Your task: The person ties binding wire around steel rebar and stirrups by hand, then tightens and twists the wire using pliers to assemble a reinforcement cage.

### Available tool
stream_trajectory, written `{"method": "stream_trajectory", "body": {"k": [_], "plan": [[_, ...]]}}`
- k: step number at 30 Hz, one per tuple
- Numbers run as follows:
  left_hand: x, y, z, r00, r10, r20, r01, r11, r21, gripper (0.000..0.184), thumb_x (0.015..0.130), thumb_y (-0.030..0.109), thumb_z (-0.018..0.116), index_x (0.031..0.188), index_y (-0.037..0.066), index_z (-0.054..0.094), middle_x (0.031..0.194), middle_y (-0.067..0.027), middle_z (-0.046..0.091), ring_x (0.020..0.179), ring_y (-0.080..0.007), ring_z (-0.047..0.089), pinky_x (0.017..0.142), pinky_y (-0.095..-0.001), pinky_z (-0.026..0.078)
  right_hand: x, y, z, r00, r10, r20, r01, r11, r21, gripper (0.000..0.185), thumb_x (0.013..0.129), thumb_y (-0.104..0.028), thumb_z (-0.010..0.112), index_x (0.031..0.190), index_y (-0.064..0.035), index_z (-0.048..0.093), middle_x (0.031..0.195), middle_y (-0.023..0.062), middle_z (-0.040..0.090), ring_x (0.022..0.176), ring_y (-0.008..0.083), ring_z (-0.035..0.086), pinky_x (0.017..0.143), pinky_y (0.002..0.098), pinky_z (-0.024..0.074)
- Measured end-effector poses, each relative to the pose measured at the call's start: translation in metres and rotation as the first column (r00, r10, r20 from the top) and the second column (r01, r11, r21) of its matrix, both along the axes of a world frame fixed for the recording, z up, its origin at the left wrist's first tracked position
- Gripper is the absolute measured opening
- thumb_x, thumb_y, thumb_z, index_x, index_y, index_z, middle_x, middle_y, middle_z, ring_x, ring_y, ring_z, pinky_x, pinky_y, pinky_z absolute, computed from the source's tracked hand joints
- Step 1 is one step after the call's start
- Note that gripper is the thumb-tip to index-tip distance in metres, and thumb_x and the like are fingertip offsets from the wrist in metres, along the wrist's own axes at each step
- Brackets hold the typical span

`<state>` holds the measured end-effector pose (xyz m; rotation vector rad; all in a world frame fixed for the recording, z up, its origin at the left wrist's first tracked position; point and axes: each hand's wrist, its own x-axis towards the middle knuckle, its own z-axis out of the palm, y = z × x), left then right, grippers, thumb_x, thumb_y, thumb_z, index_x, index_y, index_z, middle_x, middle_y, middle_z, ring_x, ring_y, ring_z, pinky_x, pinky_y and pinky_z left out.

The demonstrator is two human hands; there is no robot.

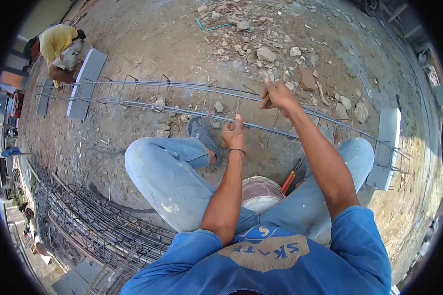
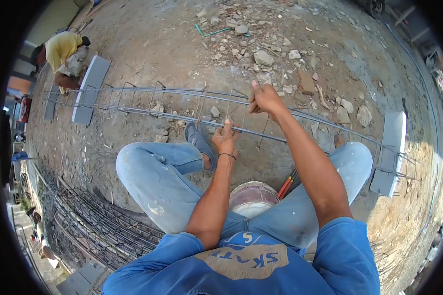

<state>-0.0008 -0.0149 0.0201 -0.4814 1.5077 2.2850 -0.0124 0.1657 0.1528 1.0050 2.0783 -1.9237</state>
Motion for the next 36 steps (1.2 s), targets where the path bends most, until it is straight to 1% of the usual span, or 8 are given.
{"method": "stream_trajectory", "body": {"k": [4, 8, 15, 16, 22, 27, 31, 36], "plan": [[0.0, 0.001, -0.014, 0.998, -0.056, 0.023, 0.055, 0.998, 0.012, 0.042, 0.09, 0.038, 0.073, 0.099, -0.002, 0.06, 0.096, -0.0152, 0.069, 0.088, -0.0246, 0.071, 0.072, -0.0326, 0.058, 0.051, 0.078, 0.084, 0.884, -0.387, -0.262, 0.405, 0.914, 0.017, 0.058, 0.106, -0.049, 0.038, 0.089, 0.0021, 0.058, 0.055, -0.0024, 0.034, 0.042, 0.0098, 0.028, 0.038, 0.0278, 0.0266], [-0.009, -0.002, -0.019, 0.995, -0.064, 0.071, 0.057, 0.994, 0.096, 0.035, 0.089, 0.027, 0.075, 0.101, -0.001, 0.058, 0.092, -0.0125, 0.07, 0.082, -0.022, 0.071, 0.069, -0.0321, 0.058, 0.142, 0.114, 0.167, 0.734, -0.524, -0.433, 0.532, 0.839, -0.114, 0.054, 0.106, -0.047, 0.04, 0.097, 0.0026, 0.059, 0.058, -0.0026, 0.038, 0.044, 0.0066, 0.029, 0.038, 0.024, 0.0206], [-0.007, -0.004, -0.006, 0.991, -0.099, 0.093, 0.083, 0.984, 0.159, 0.037, 0.088, 0.031, 0.076, 0.098, 0.0, 0.059, 0.097, -0.0147, 0.067, 0.09, -0.0282, 0.069, 0.076, -0.0386, 0.059, 0.237, 0.108, 0.151, 0.538, -0.736, -0.41, 0.771, 0.627, -0.114, 0.049, 0.105, -0.046, 0.044, 0.104, -0.0002, 0.062, 0.06, -0.0031, 0.037, 0.044, 0.0049, 0.028, 0.039, 0.0231, 0.02], [-0.009, -0.005, -0.01, 0.986, -0.109, 0.123, 0.084, 0.979, 0.186, 0.042, 0.087, 0.03, 0.077, 0.104, -0.004, 0.057, 0.104, -0.015, 0.064, 0.099, -0.0346, 0.068, 0.086, -0.0448, 0.06, 0.246, 0.1, 0.15, 0.529, -0.735, -0.423, 0.776, 0.621, -0.11, 0.049, 0.105, -0.046, 0.044, 0.104, -0.0002, 0.062, 0.06, -0.0031, 0.037, 0.044, 0.0049, 0.028, 0.039, 0.0231, 0.02], [-0.016, -0.003, -0.022, 0.983, -0.119, 0.141, 0.08, 0.963, 0.259, 0.034, 0.085, 0.031, 0.077, 0.094, 0.001, 0.062, 0.083, -0.0085, 0.064, 0.079, -0.0218, 0.067, 0.074, -0.0376, 0.058, 0.281, 0.049, 0.152, 0.625, -0.669, -0.402, 0.759, 0.642, 0.111, 0.047, 0.106, -0.04, 0.043, 0.112, 0.0, 0.067, 0.059, -0.0055, 0.041, 0.046, 0.0044, 0.03, 0.039, 0.0241, 0.0216], [-0.018, -0.006, -0.023, 0.98, -0.079, 0.184, 0.033, 0.971, 0.238, 0.032, 0.084, 0.029, 0.079, 0.089, 0.002, 0.063, 0.081, -0.0074, 0.063, 0.072, -0.0206, 0.065, 0.071, -0.0357, 0.057, 0.248, -0.033, 0.152, 0.875, -0.322, -0.361, 0.451, 0.814, 0.367, 0.03, 0.105, -0.024, 0.045, 0.116, 0.0002, 0.058, 0.06, 0.0021, 0.053, 0.049, 0.009, 0.044, 0.049, 0.0275, 0.0348], [-0.021, -0.013, -0.016, 0.956, -0.179, 0.233, 0.137, 0.973, 0.186, 0.037, 0.082, 0.033, 0.079, 0.098, 0.006, 0.06, 0.09, -0.0099, 0.065, 0.093, -0.0263, 0.067, 0.086, -0.0428, 0.053, 0.21, -0.109, 0.107, 0.932, -0.23, -0.279, 0.235, 0.972, -0.014, 0.024, 0.105, -0.018, 0.042, 0.115, -0.0016, 0.056, 0.061, 0.0053, 0.056, 0.044, 0.0091, 0.039, 0.041, 0.0258, 0.0293], [-0.028, -0.02, -0.017, 0.949, -0.213, 0.232, 0.186, 0.974, 0.131, 0.04, 0.079, 0.033, 0.081, 0.1, 0.006, 0.061, 0.094, -0.0106, 0.066, 0.094, -0.0275, 0.067, 0.085, -0.0446, 0.049, 0.189, -0.159, -0.012, 0.963, -0.258, 0.074, 0.262, 0.848, -0.46, 0.019, 0.101, -0.015, 0.045, 0.106, -0.0017, 0.059, 0.058, 0.0066, 0.055, 0.039, 0.0115, 0.037, 0.035, 0.0306, 0.0235]]}}
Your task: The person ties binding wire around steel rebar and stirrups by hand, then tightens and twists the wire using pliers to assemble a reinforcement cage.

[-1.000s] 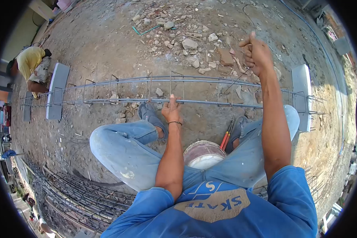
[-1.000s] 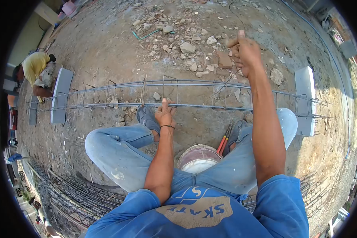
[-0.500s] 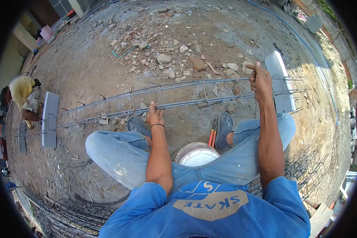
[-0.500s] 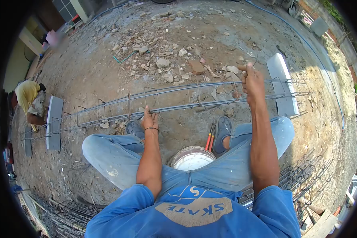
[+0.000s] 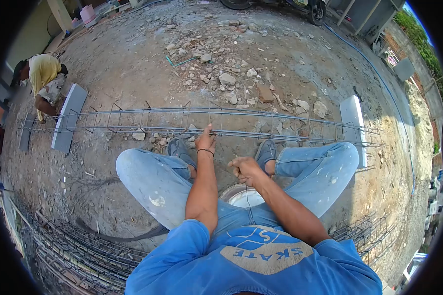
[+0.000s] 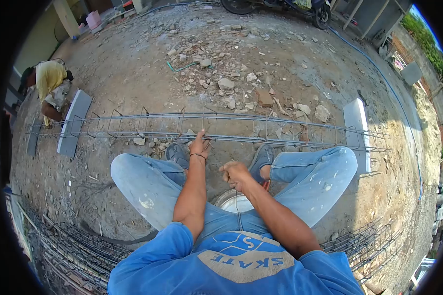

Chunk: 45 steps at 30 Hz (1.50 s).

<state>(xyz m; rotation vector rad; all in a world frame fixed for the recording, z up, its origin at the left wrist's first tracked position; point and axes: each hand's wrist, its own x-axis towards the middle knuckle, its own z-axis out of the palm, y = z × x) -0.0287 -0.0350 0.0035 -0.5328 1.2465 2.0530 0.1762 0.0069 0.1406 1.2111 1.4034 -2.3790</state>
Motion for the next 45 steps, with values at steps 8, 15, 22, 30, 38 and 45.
{"method": "stream_trajectory", "body": {"k": [8, 15, 22, 30, 38, 45], "plan": [[-0.011, -0.001, -0.007, 0.992, -0.078, -0.096, 0.057, 0.978, -0.203, 0.058, 0.068, 0.037, 0.087, 0.105, -0.003, 0.067, 0.099, -0.0106, 0.066, 0.093, -0.0218, 0.064, 0.087, -0.0322, 0.049, -0.057, -0.03, -0.074, 0.929, 0.083, 0.362, -0.138, 0.982, 0.129, 0.02, 0.093, -0.008, 0.046, 0.096, 0.0003, 0.064, 0.058, 0.0109, 0.056, 0.039, 0.0179, 0.042, 0.036, 0.0348, 0.0238], [-0.027, -0.007, -0.006, 0.974, -0.228, 0.005, 0.224, 0.952, -0.209, 0.07, 0.063, 0.036, 0.09, 0.112, -0.007, 0.065, 0.116, -0.0189, 0.064, 0.107, -0.0272, 0.061, 0.097, -0.0423, 0.046, -0.049, -0.026, -0.121, 0.914, 0.066, 0.4, -0.269, 0.838, 0.475, 0.019, 0.09, -0.007, 0.046, 0.086, 0.0002, 0.063, 0.057, 0.0126, 0.057, 0.042, 0.0189, 0.05, 0.037, 0.0366, 0.0315], [-0.025, -0.017, 0.034, 0.966, -0.25, 0.061, 0.257, 0.931, -0.259, 0.089, 0.059, 0.04, 0.091, 0.124, -0.011, 0.059, 0.142, -0.028, 0.048, 0.131, -0.0394, 0.047, 0.102, -0.0592, 0.038, -0.083, -0.014, -0.122, 0.847, 0.102, 0.522, -0.5, 0.488, 0.715, 0.023, 0.084, -0.012, 0.056, 0.081, 0.0062, 0.07, 0.077, 0.0256, 0.067, 0.072, 0.0371, 0.068, 0.069, 0.0453, 0.0527], [-0.026, -0.02, 0.041, 0.957, -0.288, 0.043, 0.29, 0.931, -0.223, 0.093, 0.058, 0.042, 0.091, 0.125, -0.013, 0.058, 0.143, -0.028, 0.047, 0.131, -0.0425, 0.046, 0.097, -0.0592, 0.041, -0.097, -0.011, -0.09, 0.867, -0.001, 0.499, -0.45, 0.43, 0.783, 0.025, 0.082, -0.015, 0.06, 0.084, 0.008, 0.071, 0.092, 0.0331, 0.067, 0.091, 0.0466, 0.068, 0.079, 0.0497, 0.0528], [-0.024, -0.006, -0.006, 0.983, -0.167, -0.069, 0.139, 0.942, -0.305, 0.06, 0.063, 0.036, 0.092, 0.091, -0.011, 0.07, 0.101, -0.0219, 0.069, 0.086, -0.0246, 0.065, 0.069, -0.0435, 0.05, -0.141, -0.028, -0.113, 0.947, -0.225, 0.229, -0.027, 0.656, 0.755, 0.024, 0.089, -0.016, 0.055, 0.087, 0.006, 0.066, 0.087, 0.0304, 0.066, 0.085, 0.0467, 0.065, 0.077, 0.051, 0.0482], [-0.012, -0.002, -0.006, 0.975, -0.131, -0.179, 0.068, 0.944, -0.322, 0.046, 0.068, 0.037, 0.089, 0.063, -0.003, 0.067, 0.067, -0.0115, 0.067, 0.058, -0.0169, 0.057, 0.053, -0.0377, 0.046, -0.116, -0.04, -0.094, 0.98, -0.187, 0.07, 0.059, 0.606, 0.794, 0.024, 0.092, -0.015, 0.051, 0.092, 0.0052, 0.064, 0.085, 0.0282, 0.066, 0.085, 0.0454, 0.065, 0.076, 0.0505, 0.047]]}}
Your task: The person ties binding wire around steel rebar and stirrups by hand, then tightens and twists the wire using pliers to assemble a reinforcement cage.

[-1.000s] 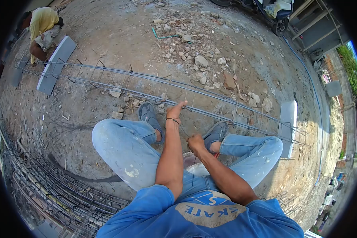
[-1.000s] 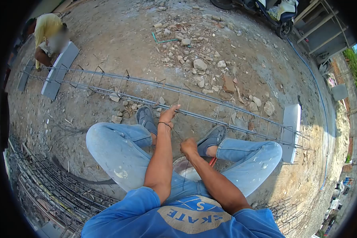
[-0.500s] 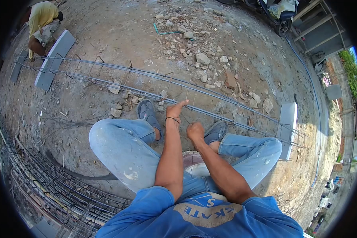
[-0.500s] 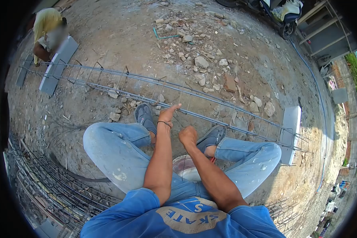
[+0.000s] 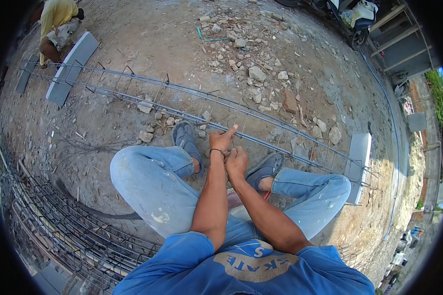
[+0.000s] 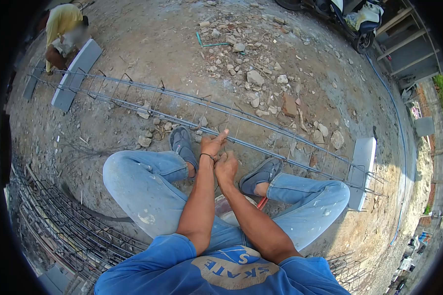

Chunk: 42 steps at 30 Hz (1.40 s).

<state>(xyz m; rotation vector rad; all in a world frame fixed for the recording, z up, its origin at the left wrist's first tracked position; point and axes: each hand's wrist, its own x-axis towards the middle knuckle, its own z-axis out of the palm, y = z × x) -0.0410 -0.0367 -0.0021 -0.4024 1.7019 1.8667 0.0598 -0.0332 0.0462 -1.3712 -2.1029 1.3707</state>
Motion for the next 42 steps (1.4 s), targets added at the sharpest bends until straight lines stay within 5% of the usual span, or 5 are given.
{"method": "stream_trajectory", "body": {"k": [12, 18, 23, 33, 42], "plan": [[0.012, 0.004, -0.004, 0.973, 0.165, -0.162, -0.164, 0.986, 0.02, 0.044, 0.067, 0.033, 0.091, 0.072, 0.002, 0.06, 0.068, -0.0065, 0.065, 0.057, -0.0124, 0.057, 0.052, -0.0294, 0.047, 0.01, 0.023, -0.014, 0.978, 0.194, -0.07, -0.173, 0.957, 0.234, 0.023, 0.097, -0.014, 0.05, 0.089, 0.0021, 0.064, 0.076, 0.0172, 0.064, 0.058, 0.0257, 0.06, 0.057, 0.0406, 0.0454], [0.016, 0.003, 0.021, 0.971, 0.216, -0.103, -0.197, 0.966, 0.167, 0.042, 0.07, 0.03, 0.09, 0.072, 0.001, 0.059, 0.07, -0.0085, 0.067, 0.059, -0.0119, 0.061, 0.053, -0.0279, 0.049, -0.011, 0.052, 0.007, 0.987, -0.049, -0.155, -0.06, 0.774, -0.63, 0.023, 0.099, -0.015, 0.051, 0.085, -0.002, 0.064, 0.065, 0.0013, 0.056, 0.051, 0.0087, 0.05, 0.044, 0.0275, 0.0329], [0.013, 0.002, 0.012, 0.961, 0.191, -0.198, -0.179, 0.981, 0.079, 0.041, 0.071, 0.029, 0.09, 0.073, 0.001, 0.059, 0.069, -0.0089, 0.068, 0.059, -0.0113, 0.061, 0.053, -0.0276, 0.048, -0.019, 0.042, 0.017, 0.965, 0.261, 0.025, -0.262, 0.962, 0.075, 0.025, 0.094, -0.018, 0.055, 0.102, 0.0006, 0.07, 0.085, 0.0222, 0.07, 0.077, 0.0376, 0.067, 0.072, 0.0435, 0.0502], [0.028, 0.018, 0.021, 0.87, 0.418, -0.261, -0.428, 0.903, 0.017, 0.044, 0.071, 0.028, 0.09, 0.081, -0.001, 0.059, 0.065, -0.0077, 0.065, 0.059, -0.013, 0.059, 0.055, -0.0299, 0.048, -0.012, 0.039, 0.006, 0.97, 0.24, -0.049, -0.224, 0.951, 0.214, 0.029, 0.093, -0.017, 0.055, 0.108, 0.0019, 0.07, 0.096, 0.0243, 0.07, 0.091, 0.0411, 0.066, 0.084, 0.0461, 0.0493], [0.02, 0.011, 0.028, 0.965, 0.165, -0.204, -0.19, 0.976, -0.108, 0.036, 0.079, 0.021, 0.085, 0.067, -0.003, 0.062, 0.061, -0.0084, 0.064, 0.05, -0.0134, 0.054, 0.047, -0.033, 0.045, -0.013, 0.043, 0.017, 0.936, -0.274, -0.222, 0.003, 0.636, -0.772, 0.019, 0.101, -0.015, 0.053, 0.097, -0.005, 0.069, 0.059, -0.0053, 0.047, 0.042, 0.0047, 0.035, 0.039, 0.0267, 0.0229]]}}
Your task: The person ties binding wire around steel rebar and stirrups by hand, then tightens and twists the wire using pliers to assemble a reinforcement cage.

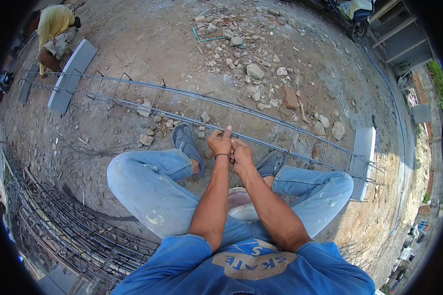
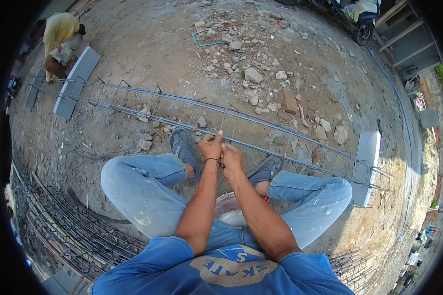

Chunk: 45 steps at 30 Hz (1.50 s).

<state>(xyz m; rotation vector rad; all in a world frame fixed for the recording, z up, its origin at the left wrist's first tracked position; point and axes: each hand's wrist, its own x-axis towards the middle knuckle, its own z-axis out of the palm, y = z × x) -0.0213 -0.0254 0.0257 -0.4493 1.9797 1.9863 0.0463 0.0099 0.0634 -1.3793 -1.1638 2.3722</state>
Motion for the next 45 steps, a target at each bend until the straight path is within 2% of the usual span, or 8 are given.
{"method": "stream_trajectory", "body": {"k": [5, 9, 11, 16, 22, 24, 30, 45], "plan": [[-0.007, 0.004, -0.043, 0.996, -0.068, 0.064, 0.081, 0.972, -0.22, 0.035, 0.078, 0.024, 0.084, 0.069, -0.004, 0.064, 0.059, -0.0126, 0.064, 0.04, -0.0187, 0.054, 0.041, -0.0346, 0.043, -0.001, -0.002, -0.002, 1.0, 0.01, 0.011, -0.01, 1.0, 0.023, 0.021, 0.099, -0.016, 0.056, 0.094, -0.0028, 0.071, 0.061, -0.0043, 0.051, 0.046, 0.0062, 0.038, 0.041, 0.0272, 0.0251], [-0.008, 0.003, -0.044, 0.929, -0.138, -0.343, -0.033, 0.892, -0.45, 0.035, 0.08, 0.023, 0.084, 0.07, -0.003, 0.063, 0.054, -0.0135, 0.058, 0.035, -0.02, 0.049, 0.037, -0.0357, 0.041, 0.002, -0.001, 0.002, 1.0, 0.002, -0.002, -0.002, 0.999, 0.037, 0.019, 0.1, -0.017, 0.055, 0.091, -0.0065, 0.068, 0.062, -0.005, 0.05, 0.047, 0.0052, 0.037, 0.043, 0.0253, 0.0262], [-0.003, 0.003, -0.009, 0.988, -0.012, 0.152, -0.007, 0.992, 0.128, 0.033, 0.084, 0.021, 0.081, 0.071, 0.0, 0.059, 0.054, -0.0114, 0.057, 0.033, -0.018, 0.046, 0.032, -0.0344, 0.034, 0.006, 0.001, 0.0, 1.0, 0.018, -0.024, -0.017, 0.999, 0.046, 0.02, 0.101, -0.017, 0.055, 0.091, -0.0062, 0.068, 0.062, -0.0046, 0.051, 0.047, 0.006, 0.039, 0.044, 0.0255, 0.0273], [0.0, -0.006, -0.009, 0.982, -0.132, 0.138, 0.093, 0.961, 0.261, 0.031, 0.087, 0.02, 0.078, 0.076, 0.002, 0.056, 0.059, -0.0057, 0.057, 0.048, -0.0129, 0.051, 0.04, -0.0298, 0.037, 0.021, 0.005, -0.005, 0.985, 0.131, -0.108, -0.121, 0.988, 0.097, 0.023, 0.101, -0.022, 0.056, 0.09, -0.0054, 0.067, 0.065, -0.0024, 0.055, 0.05, 0.0086, 0.046, 0.047, 0.0249, 0.0343], [0.001, 0.007, -0.043, 0.98, -0.066, -0.185, 0.089, 0.989, 0.117, 0.034, 0.09, 0.027, 0.074, 0.076, -0.002, 0.061, 0.069, -0.0089, 0.064, 0.058, -0.013, 0.057, 0.051, -0.0299, 0.044, 0.022, 0.022, -0.027, 0.955, -0.29, 0.058, 0.293, 0.954, -0.057, 0.026, 0.094, -0.028, 0.07, 0.101, -0.0035, 0.065, 0.093, 0.0064, 0.066, 0.089, 0.0167, 0.063, 0.076, 0.0344, 0.0516], [0.003, 0.006, -0.041, 0.974, -0.057, -0.218, 0.077, 0.993, 0.085, 0.037, 0.091, 0.029, 0.073, 0.078, -0.003, 0.062, 0.071, -0.0098, 0.066, 0.061, -0.0134, 0.058, 0.055, -0.0312, 0.045, 0.016, 0.028, -0.043, 0.941, -0.304, -0.15, 0.25, 0.92, -0.302, 0.034, 0.089, -0.026, 0.076, 0.107, -0.0014, 0.063, 0.103, 0.0077, 0.066, 0.106, 0.0212, 0.061, 0.088, 0.0423, 0.0508], [0.004, 0.002, -0.028, 0.943, -0.171, -0.285, 0.114, 0.972, -0.206, 0.041, 0.093, 0.032, 0.07, 0.078, -0.004, 0.061, 0.07, -0.0118, 0.066, 0.061, -0.0144, 0.058, 0.054, -0.0329, 0.046, -0.013, 0.018, -0.048, 0.89, -0.312, -0.331, 0.175, 0.907, -0.383, 0.046, 0.082, -0.015, 0.082, 0.112, 0.0078, 0.056, 0.106, 0.0149, 0.063, 0.093, 0.0242, 0.066, 0.074, 0.0382, 0.0587], [0.002, 0.003, -0.017, 0.941, -0.186, -0.284, 0.115, 0.961, -0.251, 0.043, 0.097, 0.03, 0.066, 0.073, -0.005, 0.062, 0.069, -0.0099, 0.066, 0.059, -0.0111, 0.055, 0.051, -0.0304, 0.043, -0.029, 0.012, -0.041, 0.929, -0.323, -0.182, 0.294, 0.941, -0.166, 0.033, 0.084, -0.015, 0.081, 0.086, 0.0099, 0.06, 0.086, 0.0173, 0.067, 0.07, 0.0238, 0.067, 0.058, 0.0358, 0.0579]]}}
